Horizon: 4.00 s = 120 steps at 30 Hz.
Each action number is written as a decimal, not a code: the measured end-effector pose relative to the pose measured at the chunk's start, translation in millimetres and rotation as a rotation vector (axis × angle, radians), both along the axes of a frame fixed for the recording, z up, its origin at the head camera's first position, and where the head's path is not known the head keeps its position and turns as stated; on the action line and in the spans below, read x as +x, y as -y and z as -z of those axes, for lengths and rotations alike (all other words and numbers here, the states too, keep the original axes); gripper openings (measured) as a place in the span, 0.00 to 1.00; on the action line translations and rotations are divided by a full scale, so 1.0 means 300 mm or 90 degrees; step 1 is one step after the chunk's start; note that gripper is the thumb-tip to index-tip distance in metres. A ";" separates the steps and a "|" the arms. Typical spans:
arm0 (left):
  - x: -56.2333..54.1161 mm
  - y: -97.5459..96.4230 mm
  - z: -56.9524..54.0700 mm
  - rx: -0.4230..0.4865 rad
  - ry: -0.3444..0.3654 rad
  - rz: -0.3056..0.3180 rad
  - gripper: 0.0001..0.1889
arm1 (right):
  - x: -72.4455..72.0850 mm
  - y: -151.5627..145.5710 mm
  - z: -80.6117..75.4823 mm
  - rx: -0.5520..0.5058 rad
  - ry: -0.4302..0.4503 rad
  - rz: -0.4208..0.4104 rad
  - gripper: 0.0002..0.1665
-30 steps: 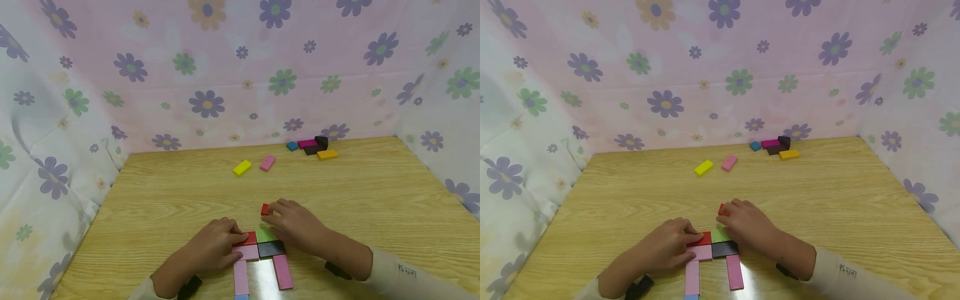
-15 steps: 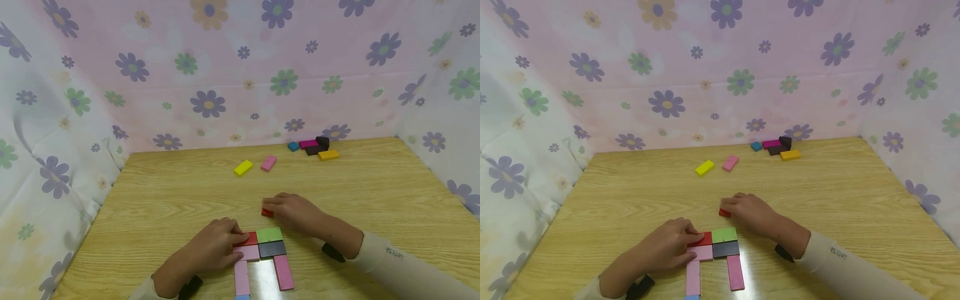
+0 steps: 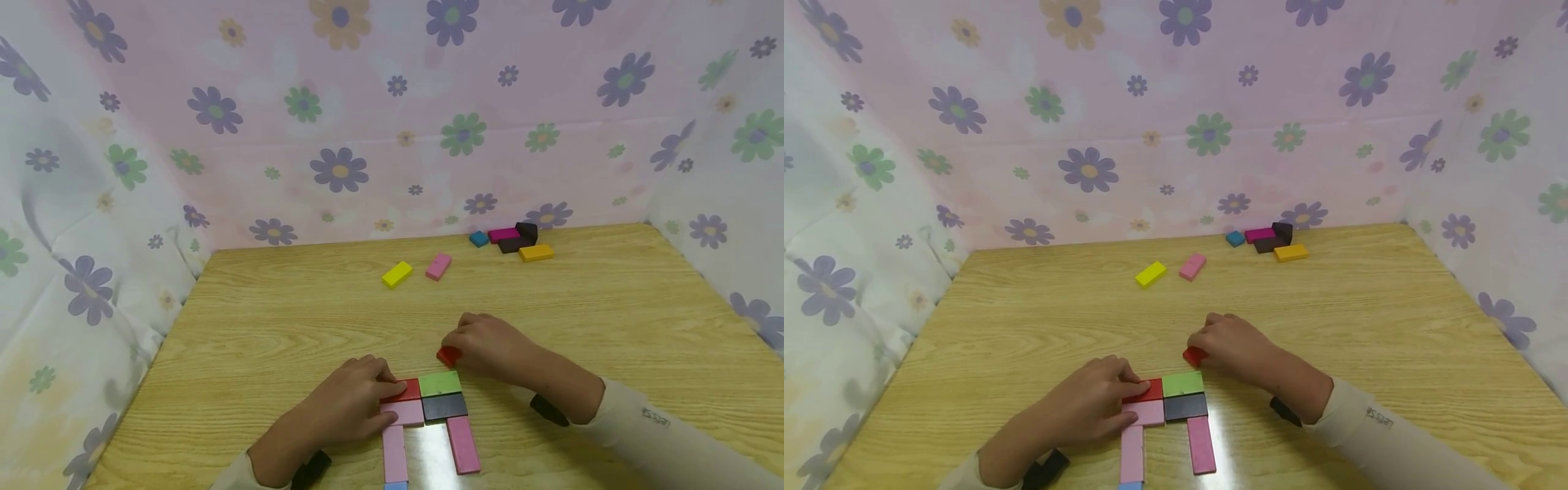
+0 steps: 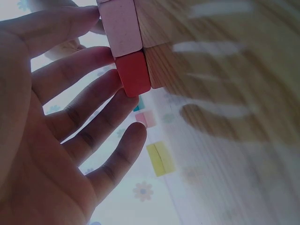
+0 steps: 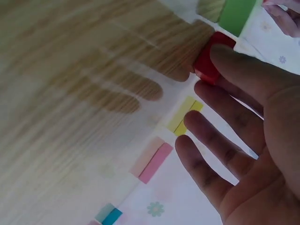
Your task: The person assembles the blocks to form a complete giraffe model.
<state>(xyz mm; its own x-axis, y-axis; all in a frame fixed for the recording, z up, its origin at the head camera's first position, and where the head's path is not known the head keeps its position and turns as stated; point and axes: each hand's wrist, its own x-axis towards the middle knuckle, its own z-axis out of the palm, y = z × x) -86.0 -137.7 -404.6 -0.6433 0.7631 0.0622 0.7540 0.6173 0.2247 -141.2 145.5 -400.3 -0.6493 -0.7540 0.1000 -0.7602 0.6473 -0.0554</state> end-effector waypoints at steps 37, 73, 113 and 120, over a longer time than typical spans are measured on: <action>0.004 0.001 0.002 0.004 0.012 -0.004 0.21 | 0.344 -0.057 0.042 -0.186 -0.122 -0.289 0.14; 0.003 0.000 0.002 0.007 0.007 -0.003 0.21 | 0.377 -0.035 0.075 -0.128 -0.086 -0.266 0.07; -0.005 0.001 0.005 0.009 0.012 -0.003 0.21 | 0.367 -0.047 0.072 -0.183 -0.069 -0.298 0.12; -0.003 0.002 0.007 0.018 -0.003 0.004 0.21 | 0.348 -0.041 0.067 -0.215 -0.096 -0.299 0.12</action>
<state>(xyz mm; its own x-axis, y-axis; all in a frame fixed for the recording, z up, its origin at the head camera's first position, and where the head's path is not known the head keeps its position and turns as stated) -86.9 -138.4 -406.7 -0.6385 0.7647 0.0874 0.7588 0.6063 0.2381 -36.6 158.0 -420.2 -0.2144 -0.8671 0.4496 -0.9762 0.2057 -0.0688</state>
